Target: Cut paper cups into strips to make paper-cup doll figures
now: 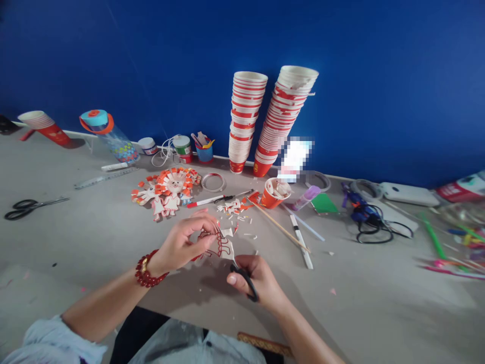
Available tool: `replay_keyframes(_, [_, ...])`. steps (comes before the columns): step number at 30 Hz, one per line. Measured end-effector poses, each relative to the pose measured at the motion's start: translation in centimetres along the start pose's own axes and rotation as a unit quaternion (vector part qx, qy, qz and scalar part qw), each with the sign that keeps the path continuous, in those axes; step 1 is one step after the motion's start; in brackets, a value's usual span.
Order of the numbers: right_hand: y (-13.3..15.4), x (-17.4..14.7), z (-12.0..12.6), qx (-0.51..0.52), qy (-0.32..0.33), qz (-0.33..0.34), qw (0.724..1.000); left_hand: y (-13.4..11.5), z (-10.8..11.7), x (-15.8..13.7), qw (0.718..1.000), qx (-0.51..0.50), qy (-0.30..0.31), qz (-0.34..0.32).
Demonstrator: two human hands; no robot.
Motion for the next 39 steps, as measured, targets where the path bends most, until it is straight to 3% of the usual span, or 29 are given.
replay_keyframes(19, [0.4, 0.2, 0.6, -0.070, -0.041, 0.010, 0.997, 0.2, -0.2, -0.1, 1.000, 0.001, 0.015, 0.018])
replay_keyframes(32, [0.5, 0.0, 1.0, -0.119, -0.034, 0.012, 0.992, 0.3, 0.1, 0.1, 0.999, 0.022, 0.025, 0.002])
replay_keyframes(39, [0.4, 0.0, 1.3, -0.137, -0.018, 0.005, 0.990, 0.1, 0.0, 0.3, 0.997, 0.038, 0.062, -0.003])
Point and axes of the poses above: each hand's wrist, its own x-axis towards the middle knuckle, its own z-axis out of the back of the hand, y = z × x, the point moved 9 cm from there along x, towards the middle knuckle, and after that the axes turned 13 degrees about z, right-handed, at the moved point
